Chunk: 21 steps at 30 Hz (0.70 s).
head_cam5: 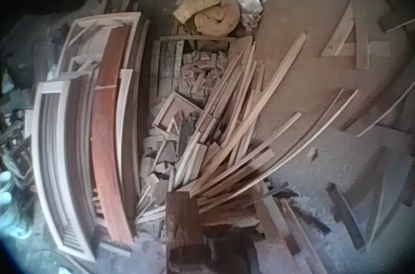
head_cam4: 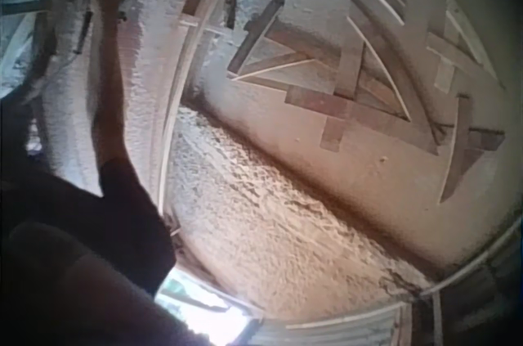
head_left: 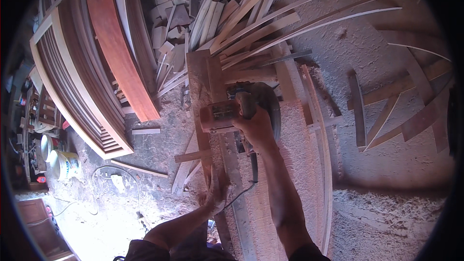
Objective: The person uses a handheld circular saw to cut a long plank of wood resting on a makeshift wooden frame. The person guides the saw along the length of the plank, making multiple passes to trim the wood. The workspace is cluttered with various pieces of lumber and tools.
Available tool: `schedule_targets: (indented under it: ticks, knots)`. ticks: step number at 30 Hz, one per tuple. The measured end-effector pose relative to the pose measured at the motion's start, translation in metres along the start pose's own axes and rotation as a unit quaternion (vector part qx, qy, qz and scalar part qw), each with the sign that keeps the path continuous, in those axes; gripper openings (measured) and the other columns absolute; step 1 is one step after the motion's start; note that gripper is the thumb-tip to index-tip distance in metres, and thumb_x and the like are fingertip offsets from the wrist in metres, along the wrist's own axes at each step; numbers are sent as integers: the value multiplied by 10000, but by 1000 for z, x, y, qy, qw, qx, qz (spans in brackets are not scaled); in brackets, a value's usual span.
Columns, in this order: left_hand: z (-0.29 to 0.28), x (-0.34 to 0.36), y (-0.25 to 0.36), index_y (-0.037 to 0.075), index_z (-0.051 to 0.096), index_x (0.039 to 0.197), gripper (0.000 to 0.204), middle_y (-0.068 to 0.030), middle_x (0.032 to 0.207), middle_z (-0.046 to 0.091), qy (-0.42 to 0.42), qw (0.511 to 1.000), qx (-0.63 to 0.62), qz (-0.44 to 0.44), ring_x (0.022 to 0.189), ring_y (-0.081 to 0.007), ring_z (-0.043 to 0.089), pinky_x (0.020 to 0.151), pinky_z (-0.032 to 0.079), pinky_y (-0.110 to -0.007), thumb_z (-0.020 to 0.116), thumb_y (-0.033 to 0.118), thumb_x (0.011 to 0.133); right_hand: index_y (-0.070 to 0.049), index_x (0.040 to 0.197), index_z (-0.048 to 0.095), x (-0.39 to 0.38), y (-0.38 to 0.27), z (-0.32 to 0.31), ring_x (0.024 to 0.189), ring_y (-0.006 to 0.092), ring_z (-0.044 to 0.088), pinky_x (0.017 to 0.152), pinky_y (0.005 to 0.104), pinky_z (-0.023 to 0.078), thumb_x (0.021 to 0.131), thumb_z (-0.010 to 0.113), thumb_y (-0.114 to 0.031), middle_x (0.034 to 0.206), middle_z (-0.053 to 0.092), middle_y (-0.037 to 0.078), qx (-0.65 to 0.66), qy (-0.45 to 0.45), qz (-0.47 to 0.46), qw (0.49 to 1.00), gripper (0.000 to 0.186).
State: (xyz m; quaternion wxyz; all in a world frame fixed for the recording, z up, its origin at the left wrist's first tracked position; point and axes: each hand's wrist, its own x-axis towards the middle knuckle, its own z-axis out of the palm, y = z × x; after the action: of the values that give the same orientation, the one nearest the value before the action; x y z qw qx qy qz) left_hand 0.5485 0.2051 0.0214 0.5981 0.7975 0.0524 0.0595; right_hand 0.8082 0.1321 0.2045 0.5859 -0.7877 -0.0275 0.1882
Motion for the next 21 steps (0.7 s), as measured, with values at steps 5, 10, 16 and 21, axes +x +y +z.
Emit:
schedule_targets:
  ticks: [5, 10, 16, 21]
  knots:
    - [-7, 0, 19, -45, -149, 1607, 901, -295, 1670, 194, -17, 997, -61, -49, 1561, -403, 147, 1257, 76, -499, 520, 252, 1082, 26, 992, 674, 19, -4, 4, 786, 164, 664, 725, 351, 525, 750, 759, -151, 859, 700, 86, 15, 4, -11, 1000, 312]
    - [0, 9, 36, -22, -151, 1617, 903, -266, 1687, 170, -10, 934, -335, -121, 1558, -358, 168, 1255, 113, -451, 533, 202, 1071, 24, 998, 679, 41, -5, 5, 775, 167, 669, 716, 358, 528, 735, 765, -150, 850, 702, 90, 41, 7, -27, 999, 326]
    - [12, -11, -29, 87, -116, 1656, 864, -231, 1688, 197, -20, 988, -138, -70, 1479, -299, 351, 1187, 293, -386, 483, 12, 1038, -34, 966, 631, 51, 1, 13, 607, 67, 563, 551, 270, 446, 791, 760, -38, 744, 584, -14, 37, 13, -79, 996, 218]
    - [9, -1, -17, 97, -85, 1664, 837, -198, 1655, 275, 18, 998, -64, 23, 1421, -283, 406, 1129, 368, -373, 427, -96, 1031, 15, 1021, 667, 21, 3, 9, 764, 276, 725, 692, 424, 549, 784, 788, -226, 827, 723, 157, -75, 79, -117, 987, 358]
